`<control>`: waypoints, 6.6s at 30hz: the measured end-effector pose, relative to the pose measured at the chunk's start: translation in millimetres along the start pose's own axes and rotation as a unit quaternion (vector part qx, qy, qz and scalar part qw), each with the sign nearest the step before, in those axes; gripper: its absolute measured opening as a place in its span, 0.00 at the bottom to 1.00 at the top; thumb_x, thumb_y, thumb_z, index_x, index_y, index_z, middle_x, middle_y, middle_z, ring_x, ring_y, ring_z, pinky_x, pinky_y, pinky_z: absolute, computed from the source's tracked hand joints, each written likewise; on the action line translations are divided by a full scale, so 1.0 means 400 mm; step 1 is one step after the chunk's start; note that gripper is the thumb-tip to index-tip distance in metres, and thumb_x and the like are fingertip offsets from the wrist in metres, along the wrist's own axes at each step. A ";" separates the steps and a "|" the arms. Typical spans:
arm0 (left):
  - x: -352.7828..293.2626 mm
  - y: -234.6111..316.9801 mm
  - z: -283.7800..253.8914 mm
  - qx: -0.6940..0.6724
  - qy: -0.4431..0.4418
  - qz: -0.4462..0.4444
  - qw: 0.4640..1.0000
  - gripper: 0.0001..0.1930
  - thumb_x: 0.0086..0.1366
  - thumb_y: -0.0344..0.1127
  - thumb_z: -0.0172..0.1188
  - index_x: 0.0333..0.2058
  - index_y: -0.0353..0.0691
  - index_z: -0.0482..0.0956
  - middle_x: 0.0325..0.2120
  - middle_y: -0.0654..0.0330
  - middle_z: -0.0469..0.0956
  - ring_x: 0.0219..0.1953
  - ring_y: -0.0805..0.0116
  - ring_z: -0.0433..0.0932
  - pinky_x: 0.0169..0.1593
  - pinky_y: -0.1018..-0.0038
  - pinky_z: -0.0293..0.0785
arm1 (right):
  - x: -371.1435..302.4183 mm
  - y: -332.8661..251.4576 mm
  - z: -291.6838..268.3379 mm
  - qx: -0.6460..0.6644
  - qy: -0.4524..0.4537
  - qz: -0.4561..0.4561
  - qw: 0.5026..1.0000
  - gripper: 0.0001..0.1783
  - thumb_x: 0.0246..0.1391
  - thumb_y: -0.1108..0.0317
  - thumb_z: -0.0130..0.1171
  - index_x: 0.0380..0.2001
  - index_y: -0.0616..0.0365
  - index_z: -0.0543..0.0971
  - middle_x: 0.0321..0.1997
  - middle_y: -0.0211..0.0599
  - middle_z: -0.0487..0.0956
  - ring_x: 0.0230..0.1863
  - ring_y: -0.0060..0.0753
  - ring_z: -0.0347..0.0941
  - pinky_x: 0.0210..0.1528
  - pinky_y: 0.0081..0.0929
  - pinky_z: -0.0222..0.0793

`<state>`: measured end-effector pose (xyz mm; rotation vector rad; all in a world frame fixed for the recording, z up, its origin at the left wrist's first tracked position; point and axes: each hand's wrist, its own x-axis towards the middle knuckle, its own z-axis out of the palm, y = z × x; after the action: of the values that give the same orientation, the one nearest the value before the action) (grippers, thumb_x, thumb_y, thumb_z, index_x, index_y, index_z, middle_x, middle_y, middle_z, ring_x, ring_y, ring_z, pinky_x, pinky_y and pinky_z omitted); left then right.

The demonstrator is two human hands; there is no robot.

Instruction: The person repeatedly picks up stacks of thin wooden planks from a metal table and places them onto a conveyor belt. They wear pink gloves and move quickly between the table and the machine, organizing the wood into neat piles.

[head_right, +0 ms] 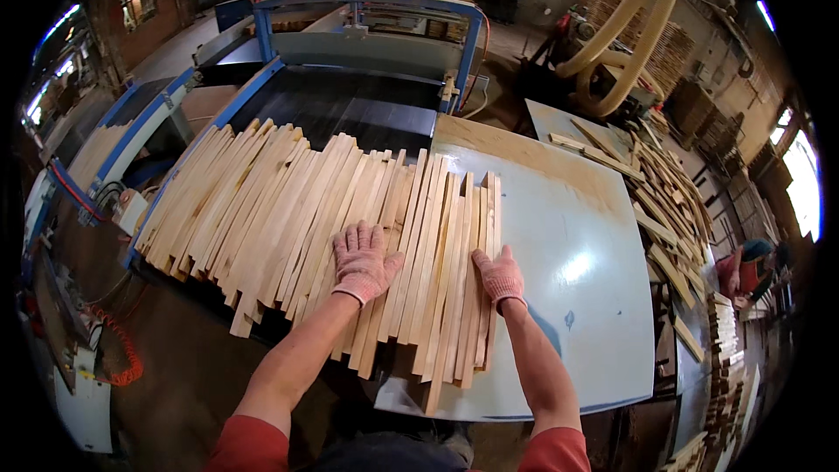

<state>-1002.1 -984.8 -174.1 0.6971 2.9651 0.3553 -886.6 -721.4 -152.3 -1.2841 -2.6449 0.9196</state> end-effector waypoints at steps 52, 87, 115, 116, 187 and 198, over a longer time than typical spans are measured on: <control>0.068 0.027 -0.105 0.040 0.037 0.124 0.991 0.34 0.75 0.61 0.49 0.74 0.54 0.69 0.76 0.44 0.59 0.79 0.43 0.53 0.81 0.49 0.40 | 0.039 -0.257 0.076 0.096 -0.198 -0.111 0.969 0.37 0.56 0.49 0.66 0.59 0.69 0.77 0.53 0.67 0.84 0.56 0.63 0.82 0.59 0.45 0.78; 0.093 0.070 -0.254 0.004 -0.064 0.199 0.978 0.38 0.75 0.63 0.46 0.77 0.52 0.62 0.80 0.53 0.52 0.82 0.45 0.45 0.81 0.44 0.29 | -0.473 -0.287 -0.142 -0.159 0.107 -0.012 0.981 0.25 0.64 0.48 0.56 0.39 0.62 0.83 0.39 0.58 0.86 0.41 0.63 0.86 0.46 0.55 0.81; -0.026 -1.322 -0.914 0.099 0.097 -0.401 0.906 0.54 0.65 0.64 0.59 0.80 0.43 0.46 0.82 0.52 0.44 0.83 0.53 0.43 0.82 0.53 0.37 | -0.010 -0.212 -0.070 -0.332 0.119 0.012 0.936 0.48 0.57 0.78 0.55 0.81 0.53 0.54 0.85 0.49 0.55 0.85 0.50 0.48 0.86 0.41 0.41; -0.019 -1.326 -0.916 0.100 0.095 -0.397 0.907 0.54 0.65 0.64 0.59 0.80 0.43 0.46 0.82 0.52 0.44 0.83 0.53 0.43 0.81 0.53 0.37 | -0.014 -0.233 -0.076 -0.335 0.108 0.037 0.935 0.50 0.56 0.78 0.57 0.81 0.52 0.54 0.85 0.49 0.54 0.85 0.50 0.48 0.86 0.41 0.42; -0.596 -0.826 0.436 -0.214 -0.463 -0.199 0.837 0.19 0.77 0.45 0.49 0.50 0.43 0.86 0.47 0.54 0.83 0.49 0.53 0.80 0.58 0.63 0.76 | -0.728 -0.123 0.147 0.120 -0.470 -0.118 0.867 0.32 0.60 0.55 0.61 0.66 0.56 0.77 0.56 0.49 0.85 0.59 0.44 0.81 0.61 0.38 0.76; -0.326 -0.517 0.477 -0.169 -0.460 -0.030 0.871 0.15 0.74 0.41 0.53 0.46 0.43 0.87 0.37 0.59 0.85 0.40 0.58 0.83 0.54 0.66 0.78 | -1.268 0.824 0.421 -0.083 -0.311 0.320 0.891 0.22 0.65 0.60 0.49 0.50 0.54 0.89 0.55 0.48 0.87 0.57 0.49 0.85 0.60 0.44 0.80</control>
<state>-950.6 -1183.6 -406.3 0.5174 1.9470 0.3802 -377.4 -1018.7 -368.0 -2.3330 -2.7932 1.4006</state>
